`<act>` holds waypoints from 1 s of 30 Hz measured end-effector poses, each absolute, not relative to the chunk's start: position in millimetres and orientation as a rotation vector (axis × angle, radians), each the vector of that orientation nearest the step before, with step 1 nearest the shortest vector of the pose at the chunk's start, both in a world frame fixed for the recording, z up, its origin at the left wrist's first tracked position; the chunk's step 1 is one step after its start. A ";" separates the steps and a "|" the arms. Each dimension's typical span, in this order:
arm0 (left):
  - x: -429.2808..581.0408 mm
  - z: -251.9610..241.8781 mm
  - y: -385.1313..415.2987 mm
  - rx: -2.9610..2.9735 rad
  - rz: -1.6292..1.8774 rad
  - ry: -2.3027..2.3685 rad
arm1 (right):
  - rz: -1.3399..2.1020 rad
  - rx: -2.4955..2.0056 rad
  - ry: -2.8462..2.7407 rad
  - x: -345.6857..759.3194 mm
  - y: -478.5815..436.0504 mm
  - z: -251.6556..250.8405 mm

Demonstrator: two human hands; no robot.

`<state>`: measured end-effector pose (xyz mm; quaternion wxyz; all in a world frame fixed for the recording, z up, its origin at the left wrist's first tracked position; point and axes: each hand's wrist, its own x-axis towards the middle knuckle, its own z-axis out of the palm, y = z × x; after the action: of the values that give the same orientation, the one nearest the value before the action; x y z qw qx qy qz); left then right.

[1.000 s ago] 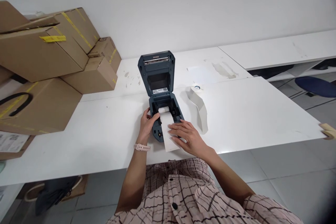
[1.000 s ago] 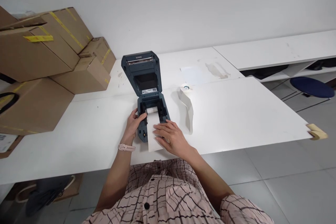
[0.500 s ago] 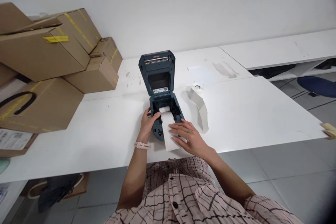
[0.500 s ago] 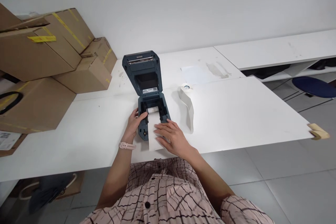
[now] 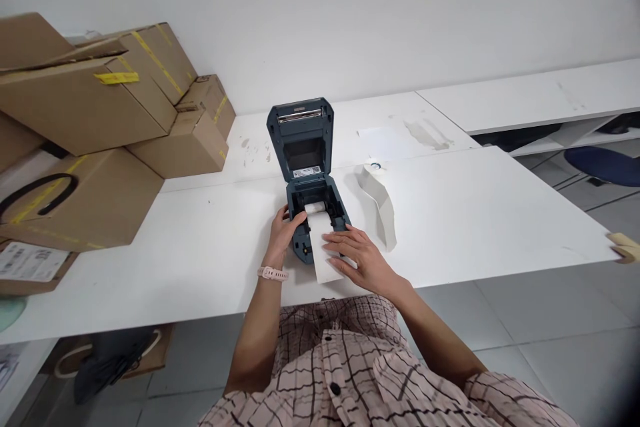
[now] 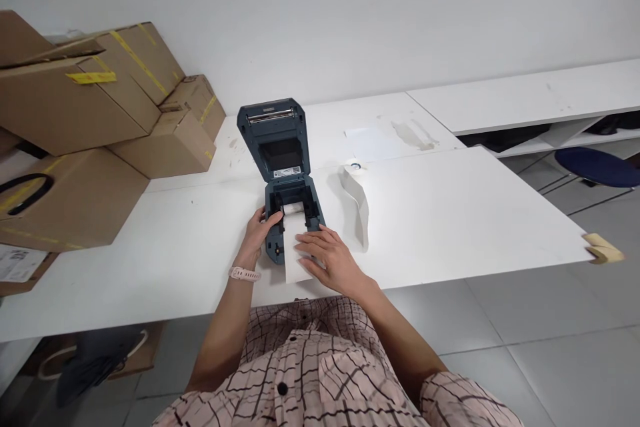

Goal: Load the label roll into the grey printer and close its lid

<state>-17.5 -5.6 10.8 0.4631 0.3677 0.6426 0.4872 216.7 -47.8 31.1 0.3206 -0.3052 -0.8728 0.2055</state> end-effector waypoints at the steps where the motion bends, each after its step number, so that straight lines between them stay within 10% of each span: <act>1: -15.5 12.8 -7.8 0.907 1.201 1.611 | 0.545 -0.801 -2.293 216.5 -48.4 30.7; 20: 23.8 22.3 -114.0 1.019 1.138 1.453 | 1.084 -0.785 -1.618 161.3 175.3 156.5; 30: 9.1 37.5 -99.9 0.929 1.426 1.490 | 0.877 -0.740 -1.572 198.6 28.1 103.1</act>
<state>9.1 -99.9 37.5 0.4257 0.3717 0.5961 0.5704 198.6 28.1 103.1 0.5626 -0.3142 -0.6678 0.3726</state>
